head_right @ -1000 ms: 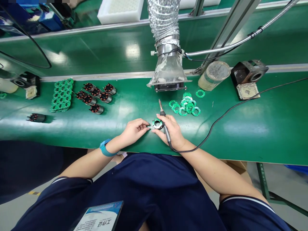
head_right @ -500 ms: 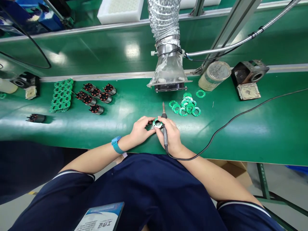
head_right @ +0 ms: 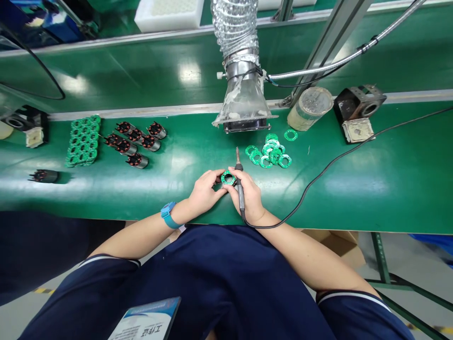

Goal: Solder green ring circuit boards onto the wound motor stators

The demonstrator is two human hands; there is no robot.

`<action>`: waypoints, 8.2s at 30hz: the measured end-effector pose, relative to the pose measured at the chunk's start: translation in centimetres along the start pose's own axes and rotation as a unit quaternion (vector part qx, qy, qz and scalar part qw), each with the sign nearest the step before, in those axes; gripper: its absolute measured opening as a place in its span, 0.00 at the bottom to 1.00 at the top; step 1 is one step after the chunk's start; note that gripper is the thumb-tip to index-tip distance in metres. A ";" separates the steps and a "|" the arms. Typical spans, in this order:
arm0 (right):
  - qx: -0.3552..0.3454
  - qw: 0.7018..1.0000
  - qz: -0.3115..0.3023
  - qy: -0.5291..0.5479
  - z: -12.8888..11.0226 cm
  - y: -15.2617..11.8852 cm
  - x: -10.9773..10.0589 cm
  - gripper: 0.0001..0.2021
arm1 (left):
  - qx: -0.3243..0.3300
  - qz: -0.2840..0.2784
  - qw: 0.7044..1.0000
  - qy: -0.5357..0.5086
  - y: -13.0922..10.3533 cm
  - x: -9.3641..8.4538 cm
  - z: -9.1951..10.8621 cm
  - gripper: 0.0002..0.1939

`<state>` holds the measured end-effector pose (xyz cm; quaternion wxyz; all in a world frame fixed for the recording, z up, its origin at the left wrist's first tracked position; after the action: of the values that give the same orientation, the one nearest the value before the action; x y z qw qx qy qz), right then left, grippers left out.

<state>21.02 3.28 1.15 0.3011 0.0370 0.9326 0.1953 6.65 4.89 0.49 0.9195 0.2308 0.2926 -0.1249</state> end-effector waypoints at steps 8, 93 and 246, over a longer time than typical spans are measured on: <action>-0.011 1.000 -0.020 0.004 0.5 -0.4 -0.1 0.32 | 0.016 -0.056 0.998 -0.003 -1.1 -2.2 -0.1 0.08; -0.141 0.972 -0.186 -0.044 -0.6 3.5 0.1 0.22 | -0.396 -0.107 0.763 -0.500 -0.1 1.4 -4.1 0.14; -0.028 0.998 -0.055 0.000 0.8 0.4 -0.4 0.12 | 0.001 -0.146 0.989 -0.020 0.6 -2.4 0.2 0.21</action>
<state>21.82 3.88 0.96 0.3127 -0.0229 0.9274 0.2042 5.03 5.54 2.25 0.8969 0.1845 0.3045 -0.2624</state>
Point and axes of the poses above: each hand's wrist, its own y-axis towards the middle knuckle, its own x-axis out of the palm, z = x × y, the point moved 9 cm from there along y, towards the middle knuckle, and after that the axes turned 9 degrees about -y, right-handed, at the moved point
